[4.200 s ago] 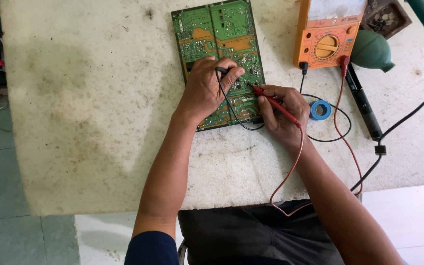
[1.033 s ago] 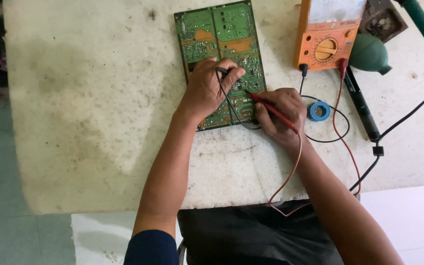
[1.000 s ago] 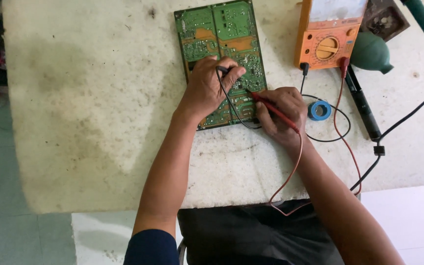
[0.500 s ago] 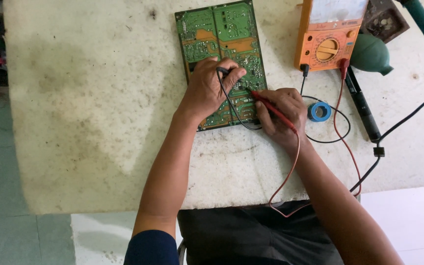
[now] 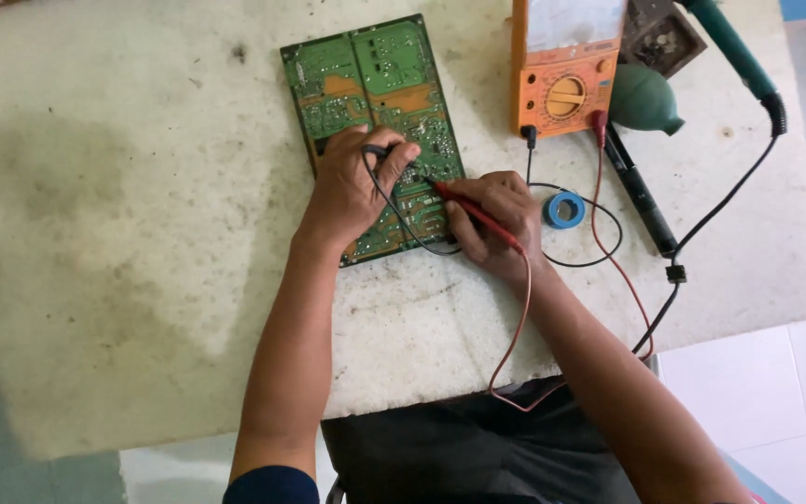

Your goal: Testing electrical components on a circuit board using multimeter probes to diagnose issues.

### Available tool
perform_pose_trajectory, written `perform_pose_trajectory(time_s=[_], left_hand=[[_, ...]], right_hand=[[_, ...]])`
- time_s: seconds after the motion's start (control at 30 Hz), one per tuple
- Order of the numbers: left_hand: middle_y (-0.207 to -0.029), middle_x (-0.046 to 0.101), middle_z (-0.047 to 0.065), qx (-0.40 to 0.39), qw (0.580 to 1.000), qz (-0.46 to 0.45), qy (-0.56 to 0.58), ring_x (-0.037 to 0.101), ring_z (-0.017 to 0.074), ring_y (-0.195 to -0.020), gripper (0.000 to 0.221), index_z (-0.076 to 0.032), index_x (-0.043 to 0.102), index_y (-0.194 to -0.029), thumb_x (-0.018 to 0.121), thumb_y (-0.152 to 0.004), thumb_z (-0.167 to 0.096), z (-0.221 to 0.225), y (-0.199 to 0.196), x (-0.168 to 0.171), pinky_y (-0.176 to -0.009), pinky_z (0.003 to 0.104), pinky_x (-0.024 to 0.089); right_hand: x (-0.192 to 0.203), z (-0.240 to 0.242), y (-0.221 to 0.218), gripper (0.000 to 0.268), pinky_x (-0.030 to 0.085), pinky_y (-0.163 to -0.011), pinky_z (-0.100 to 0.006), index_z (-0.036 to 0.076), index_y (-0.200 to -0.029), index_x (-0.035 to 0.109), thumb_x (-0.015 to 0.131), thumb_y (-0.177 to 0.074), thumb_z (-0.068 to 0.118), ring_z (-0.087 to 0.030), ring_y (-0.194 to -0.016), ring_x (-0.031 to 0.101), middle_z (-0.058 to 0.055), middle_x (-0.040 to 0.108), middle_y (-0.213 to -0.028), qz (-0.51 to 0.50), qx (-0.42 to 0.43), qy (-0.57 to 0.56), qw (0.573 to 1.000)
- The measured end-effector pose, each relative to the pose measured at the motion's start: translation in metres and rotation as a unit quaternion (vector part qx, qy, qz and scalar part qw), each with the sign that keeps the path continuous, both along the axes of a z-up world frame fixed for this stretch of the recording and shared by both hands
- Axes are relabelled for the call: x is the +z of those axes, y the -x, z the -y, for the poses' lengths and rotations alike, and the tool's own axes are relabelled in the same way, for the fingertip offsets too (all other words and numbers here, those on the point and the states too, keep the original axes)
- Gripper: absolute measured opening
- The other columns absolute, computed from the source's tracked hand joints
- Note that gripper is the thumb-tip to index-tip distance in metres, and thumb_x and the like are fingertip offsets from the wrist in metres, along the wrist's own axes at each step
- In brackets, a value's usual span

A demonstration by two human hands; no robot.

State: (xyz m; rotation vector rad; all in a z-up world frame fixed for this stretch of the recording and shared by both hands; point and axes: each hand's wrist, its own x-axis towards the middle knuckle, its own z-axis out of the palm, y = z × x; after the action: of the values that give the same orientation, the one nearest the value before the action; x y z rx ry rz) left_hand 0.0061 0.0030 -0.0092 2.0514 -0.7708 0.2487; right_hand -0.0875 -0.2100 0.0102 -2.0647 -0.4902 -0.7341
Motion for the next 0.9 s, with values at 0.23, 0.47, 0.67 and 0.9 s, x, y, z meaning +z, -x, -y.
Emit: perform_pose_trajectory(time_s=[0.23, 0.47, 0.67, 0.9], left_hand=[[-0.074, 0.072, 0.016, 0.008, 1.0, 0.022, -0.005, 0.076, 0.0396, -0.084, 0.029, -0.012, 0.069, -0.105, 0.061, -0.116, -0.037, 0.0, 0.004, 0.008, -0.112, 0.052, 0.05], [-0.075, 0.072, 0.015, -0.003, 1.0, 0.0, 0.005, 0.076, 0.0404, -0.086, 0.032, -0.012, 0.07, -0.105, 0.057, -0.117, -0.039, -0.001, 0.004, 0.011, -0.112, 0.056, 0.05], [-0.072, 0.072, 0.014, 0.007, 1.0, 0.017, 0.005, 0.076, 0.0388, -0.083, 0.028, -0.014, 0.07, -0.104, 0.06, -0.115, -0.038, 0.001, 0.004, 0.01, -0.111, 0.053, 0.051], [-0.069, 0.071, 0.013, 0.003, 1.0, 0.022, 0.002, 0.076, 0.0385, -0.08, 0.029, -0.012, 0.07, -0.102, 0.06, -0.116, -0.036, -0.001, 0.005, 0.01, -0.109, 0.053, 0.051]], right_hand=[[0.004, -0.002, 0.001, 0.018, 0.055, -0.079, -0.038, 0.007, -0.108, 0.079, 0.078, -0.091, 0.012, -0.032, -0.077, 0.071, -0.013, 0.077, -0.085, 0.004, -0.001, -0.007, 1.0], [0.006, -0.001, 0.001, 0.019, 0.055, -0.081, -0.038, 0.006, -0.111, 0.079, 0.077, -0.093, 0.013, -0.031, -0.075, 0.071, -0.013, 0.078, -0.086, 0.009, 0.016, -0.01, 1.0], [0.008, -0.001, 0.002, 0.019, 0.055, -0.08, -0.039, 0.007, -0.11, 0.079, 0.078, -0.092, 0.013, -0.031, -0.076, 0.07, -0.012, 0.076, -0.08, -0.012, -0.001, -0.01, 1.0], [0.007, 0.0, 0.002, 0.02, 0.054, -0.081, -0.04, 0.006, -0.112, 0.079, 0.076, -0.094, 0.014, -0.032, -0.077, 0.071, -0.014, 0.075, -0.08, -0.018, 0.01, -0.005, 1.0]])
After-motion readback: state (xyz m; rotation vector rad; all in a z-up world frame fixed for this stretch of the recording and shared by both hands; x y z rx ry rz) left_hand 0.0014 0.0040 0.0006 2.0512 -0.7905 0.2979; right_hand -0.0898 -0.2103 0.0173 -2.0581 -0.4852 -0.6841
